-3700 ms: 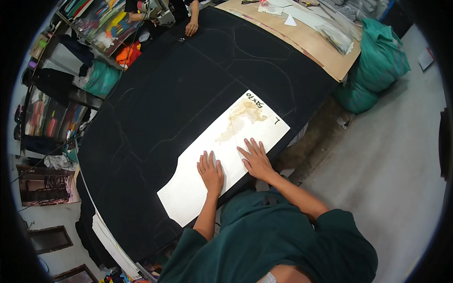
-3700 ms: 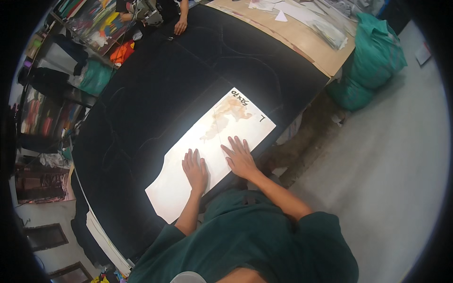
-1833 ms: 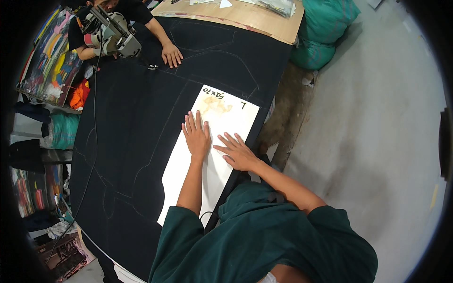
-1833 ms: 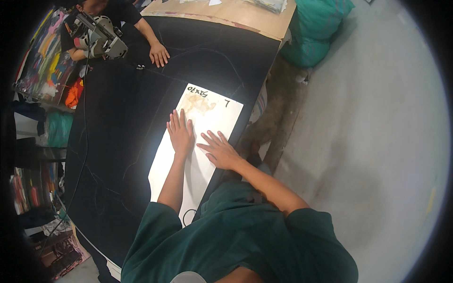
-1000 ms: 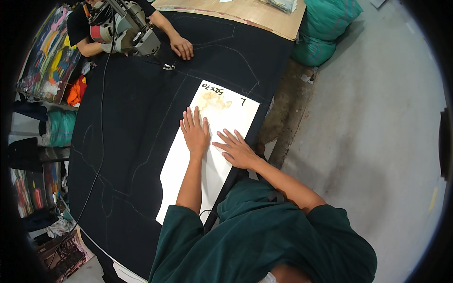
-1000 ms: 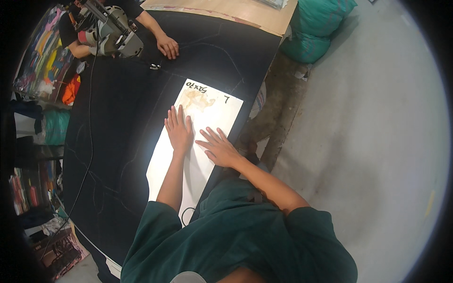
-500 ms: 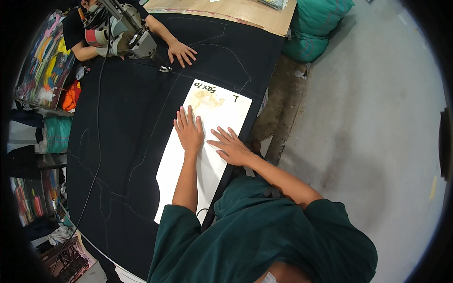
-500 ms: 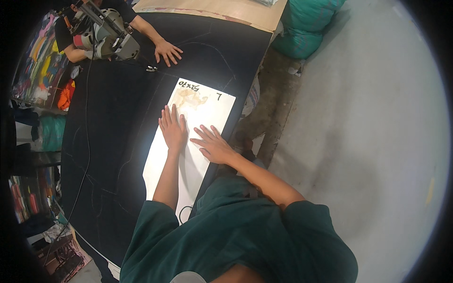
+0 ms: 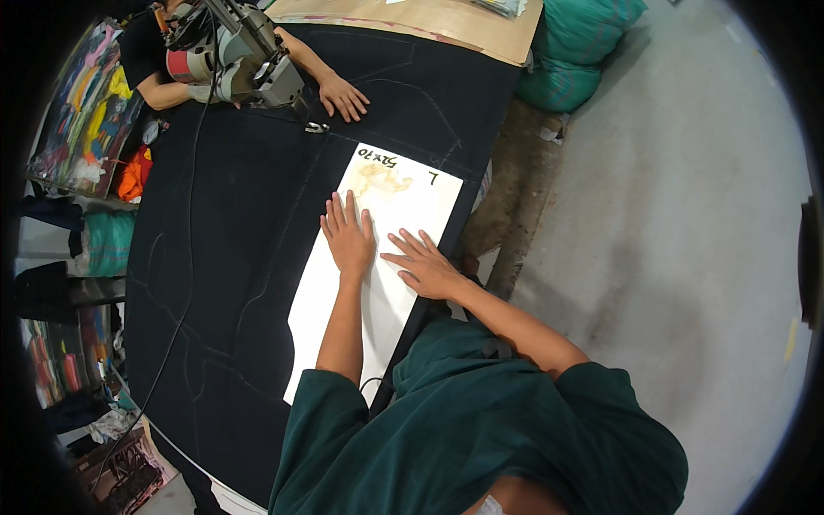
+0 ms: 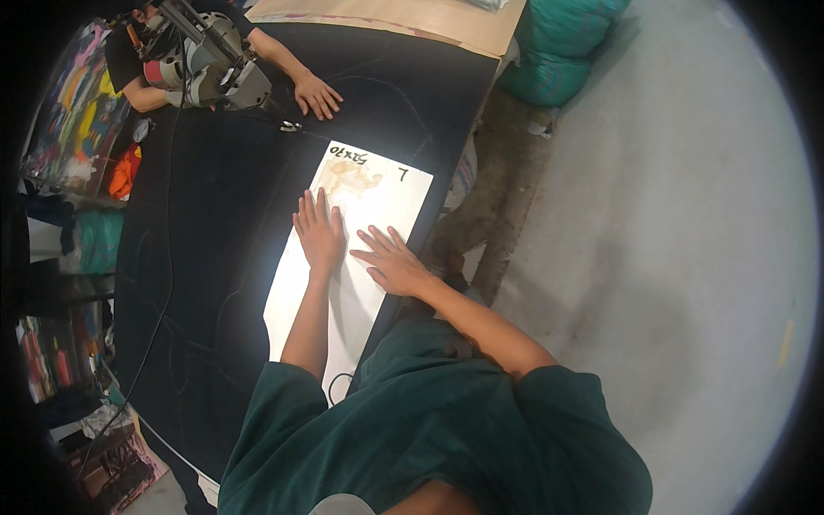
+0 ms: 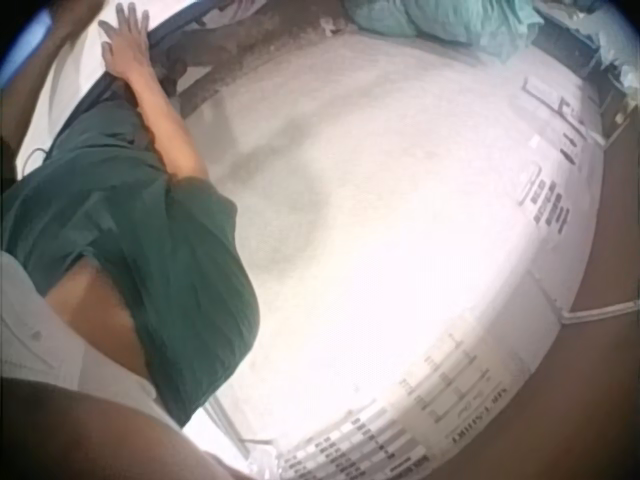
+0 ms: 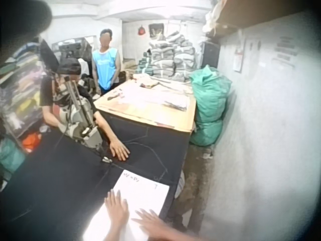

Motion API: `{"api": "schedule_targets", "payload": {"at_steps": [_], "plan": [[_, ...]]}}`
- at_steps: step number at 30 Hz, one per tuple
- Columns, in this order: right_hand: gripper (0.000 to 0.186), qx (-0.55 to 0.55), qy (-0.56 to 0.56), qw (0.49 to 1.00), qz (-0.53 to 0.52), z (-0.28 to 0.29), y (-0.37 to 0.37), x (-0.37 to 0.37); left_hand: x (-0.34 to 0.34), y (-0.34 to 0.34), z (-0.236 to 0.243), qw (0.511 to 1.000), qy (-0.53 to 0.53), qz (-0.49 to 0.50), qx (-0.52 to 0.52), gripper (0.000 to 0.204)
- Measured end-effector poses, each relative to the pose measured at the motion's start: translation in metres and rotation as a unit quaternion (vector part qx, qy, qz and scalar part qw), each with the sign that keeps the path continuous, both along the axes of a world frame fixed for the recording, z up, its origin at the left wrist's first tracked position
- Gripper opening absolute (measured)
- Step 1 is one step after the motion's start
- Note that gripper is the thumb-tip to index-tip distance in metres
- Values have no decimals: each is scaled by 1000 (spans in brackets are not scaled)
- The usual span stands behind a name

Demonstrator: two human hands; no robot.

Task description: The person places a paper pattern on a large piece of black fabric and aligns it. They then use a handheld electric fabric cutter to cut the fabric along the pattern lines. The person removes the cut pieces and places them into a green sack.

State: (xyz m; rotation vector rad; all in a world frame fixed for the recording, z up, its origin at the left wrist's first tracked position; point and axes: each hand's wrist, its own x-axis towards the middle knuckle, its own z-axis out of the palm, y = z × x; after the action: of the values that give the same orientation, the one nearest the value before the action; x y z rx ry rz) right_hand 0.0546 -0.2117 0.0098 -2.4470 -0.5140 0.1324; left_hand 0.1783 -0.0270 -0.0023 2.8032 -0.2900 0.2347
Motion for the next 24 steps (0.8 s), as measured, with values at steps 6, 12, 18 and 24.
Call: {"api": "schedule_targets", "payload": {"at_steps": [6, 12, 18, 24], "plan": [[54, 21, 10, 1000, -8, 9, -1, -1, 1, 3, 3, 1000, -6, 8, -19, 61], [42, 132, -2, 980, -148, 33, -16, -27, 2, 22, 13, 997, -29, 69, -33, 55], [35, 250, 56, 917, -306, 19, -25, -36, 12, 40, 22, 993, -15, 105, -41, 40], [34, 360, 270, 817, -360, 43, -29, -31, 16, 72, 40, 988, 22, 115, -98, 43]]}}
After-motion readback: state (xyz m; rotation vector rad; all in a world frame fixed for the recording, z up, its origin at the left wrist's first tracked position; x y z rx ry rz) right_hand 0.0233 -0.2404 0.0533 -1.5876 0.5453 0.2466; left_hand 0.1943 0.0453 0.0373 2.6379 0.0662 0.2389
